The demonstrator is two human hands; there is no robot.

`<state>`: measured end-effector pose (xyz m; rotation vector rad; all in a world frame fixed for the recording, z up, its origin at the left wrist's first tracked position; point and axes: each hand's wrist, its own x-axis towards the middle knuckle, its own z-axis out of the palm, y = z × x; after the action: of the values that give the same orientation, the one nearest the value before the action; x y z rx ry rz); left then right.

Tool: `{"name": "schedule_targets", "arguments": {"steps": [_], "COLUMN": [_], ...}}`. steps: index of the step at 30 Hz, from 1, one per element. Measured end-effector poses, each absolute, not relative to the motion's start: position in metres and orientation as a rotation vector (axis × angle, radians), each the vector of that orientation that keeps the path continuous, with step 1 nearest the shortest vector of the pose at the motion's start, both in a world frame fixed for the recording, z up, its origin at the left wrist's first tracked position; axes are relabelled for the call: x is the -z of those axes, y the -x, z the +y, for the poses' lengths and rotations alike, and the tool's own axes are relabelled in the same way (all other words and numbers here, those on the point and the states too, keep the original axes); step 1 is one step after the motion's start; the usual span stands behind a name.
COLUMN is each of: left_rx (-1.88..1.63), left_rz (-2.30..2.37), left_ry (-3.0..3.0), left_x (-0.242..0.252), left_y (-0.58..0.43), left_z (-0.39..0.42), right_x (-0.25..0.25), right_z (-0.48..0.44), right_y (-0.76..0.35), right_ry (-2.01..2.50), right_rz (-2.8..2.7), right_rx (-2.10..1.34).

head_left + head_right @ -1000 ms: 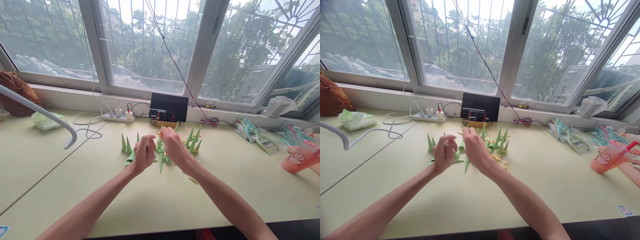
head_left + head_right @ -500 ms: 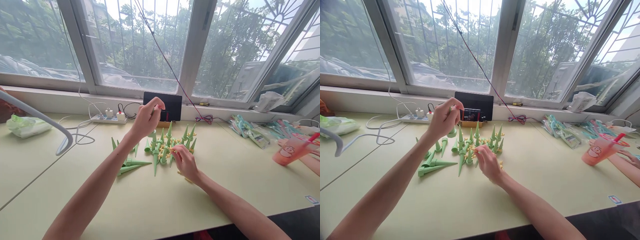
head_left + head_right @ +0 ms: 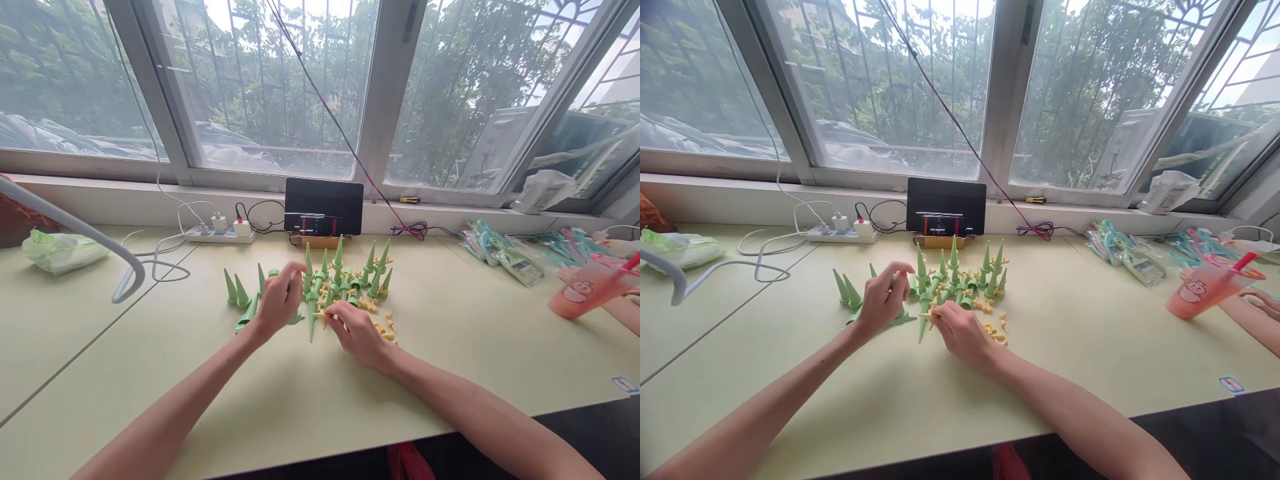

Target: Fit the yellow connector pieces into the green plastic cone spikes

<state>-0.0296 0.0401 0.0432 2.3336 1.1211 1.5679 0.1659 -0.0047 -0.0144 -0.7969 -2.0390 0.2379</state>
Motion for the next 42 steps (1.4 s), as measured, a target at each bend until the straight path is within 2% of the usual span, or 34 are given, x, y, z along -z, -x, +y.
{"name": "schedule_targets", "arguments": {"steps": [5, 12, 20, 29, 36, 42], "left_rx": [-1.460, -1.333, -1.138, -1.215, -1.121, -1.174], "left_rz": [1.256, 1.231, 1.030, 0.811, 0.886, 1.057], "left_ry": [-2.303, -2.405, -2.536, -2.575, -2.775, -2.527], "left_x": [-0.013, 0.000, -0.014, -0.030, -0.020, -0.019], "left_y": [0.034, 0.026, 0.034, 0.047, 0.045, 0.037], "left_z": [0.029, 0.027, 0.027, 0.030, 0.035, 0.035], "right_x": [0.015, 0.015, 0.008, 0.004, 0.002, 0.002], "right_z": [-0.002, -0.001, -0.008, -0.011, -0.012, -0.012], "right_y": [-0.169, -0.171, -0.167, -0.167, -0.167, -0.167], "right_ry": [0.885, 0.976, 0.931, 0.962, 0.939, 0.942], "right_rz": [-2.101, -2.061, -1.882, -1.817, -1.774, -1.782], "right_rx": [-0.226, -0.236, -0.422, -0.506, -0.492, -0.490]}}
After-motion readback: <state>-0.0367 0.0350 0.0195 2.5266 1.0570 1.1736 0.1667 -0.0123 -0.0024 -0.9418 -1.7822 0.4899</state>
